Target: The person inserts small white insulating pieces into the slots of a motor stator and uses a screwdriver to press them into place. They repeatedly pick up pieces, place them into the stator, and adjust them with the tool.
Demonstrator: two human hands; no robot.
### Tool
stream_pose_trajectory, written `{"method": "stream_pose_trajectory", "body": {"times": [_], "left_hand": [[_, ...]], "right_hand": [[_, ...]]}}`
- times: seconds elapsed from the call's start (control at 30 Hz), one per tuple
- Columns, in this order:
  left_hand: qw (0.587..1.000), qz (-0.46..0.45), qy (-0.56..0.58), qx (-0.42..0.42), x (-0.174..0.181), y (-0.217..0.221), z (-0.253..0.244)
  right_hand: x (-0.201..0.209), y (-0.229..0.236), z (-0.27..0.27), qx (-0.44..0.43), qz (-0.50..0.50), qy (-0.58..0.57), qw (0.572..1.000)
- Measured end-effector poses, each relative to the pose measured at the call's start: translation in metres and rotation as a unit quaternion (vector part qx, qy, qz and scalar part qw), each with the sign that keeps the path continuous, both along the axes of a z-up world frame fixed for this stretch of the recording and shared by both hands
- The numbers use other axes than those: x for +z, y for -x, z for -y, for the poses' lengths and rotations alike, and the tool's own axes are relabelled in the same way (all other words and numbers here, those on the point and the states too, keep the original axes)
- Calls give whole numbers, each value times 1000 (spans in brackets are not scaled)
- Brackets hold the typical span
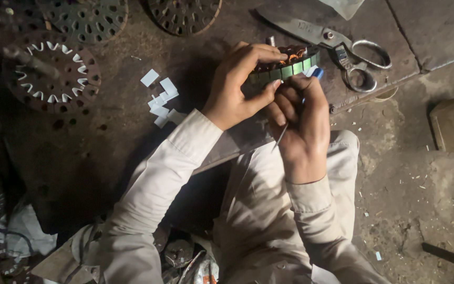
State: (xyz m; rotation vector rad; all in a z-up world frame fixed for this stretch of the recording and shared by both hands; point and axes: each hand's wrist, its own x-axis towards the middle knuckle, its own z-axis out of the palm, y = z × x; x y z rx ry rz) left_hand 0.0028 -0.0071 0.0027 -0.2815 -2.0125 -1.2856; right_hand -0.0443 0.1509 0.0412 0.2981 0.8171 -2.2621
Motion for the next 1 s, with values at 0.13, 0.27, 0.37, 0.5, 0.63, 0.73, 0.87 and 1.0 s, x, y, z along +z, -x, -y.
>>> {"method": "stream_pose_trajectory", "body": {"times": [0.13, 0.27, 0.37, 0.5, 0.63, 0.73, 0.87, 1.0], "left_hand": [[1000, -4, -7, -2, 1, 0, 1], [1000, -1, -9, -3, -1, 0, -1], [1000, -2, -10, 3, 0, 0, -1], [1000, -6, -29, -4, 2, -2, -3], [1000, 8, -14, -2, 4, -6, -1], [1000, 16, -20, 1, 6, -5, -2], [1000, 1, 3, 12, 4, -1, -4], [999, -5, 35, 12, 4, 0, -1]], "right_hand": [[-6, -9, 5, -63, -53, -131, 988], [-9, -13, -2, -49, -83, -97, 991], [-11, -20, -13, -34, -27, -30, 999], [-18, -32, -32, -13, -66, -148, 987], [-23, -34, -49, -2, -333, -248, 910], [-18, -25, -57, -25, -283, -191, 940], [-5, -13, -58, -58, -218, -177, 958], [4, 3, -53, -40, -291, -202, 934]]}}
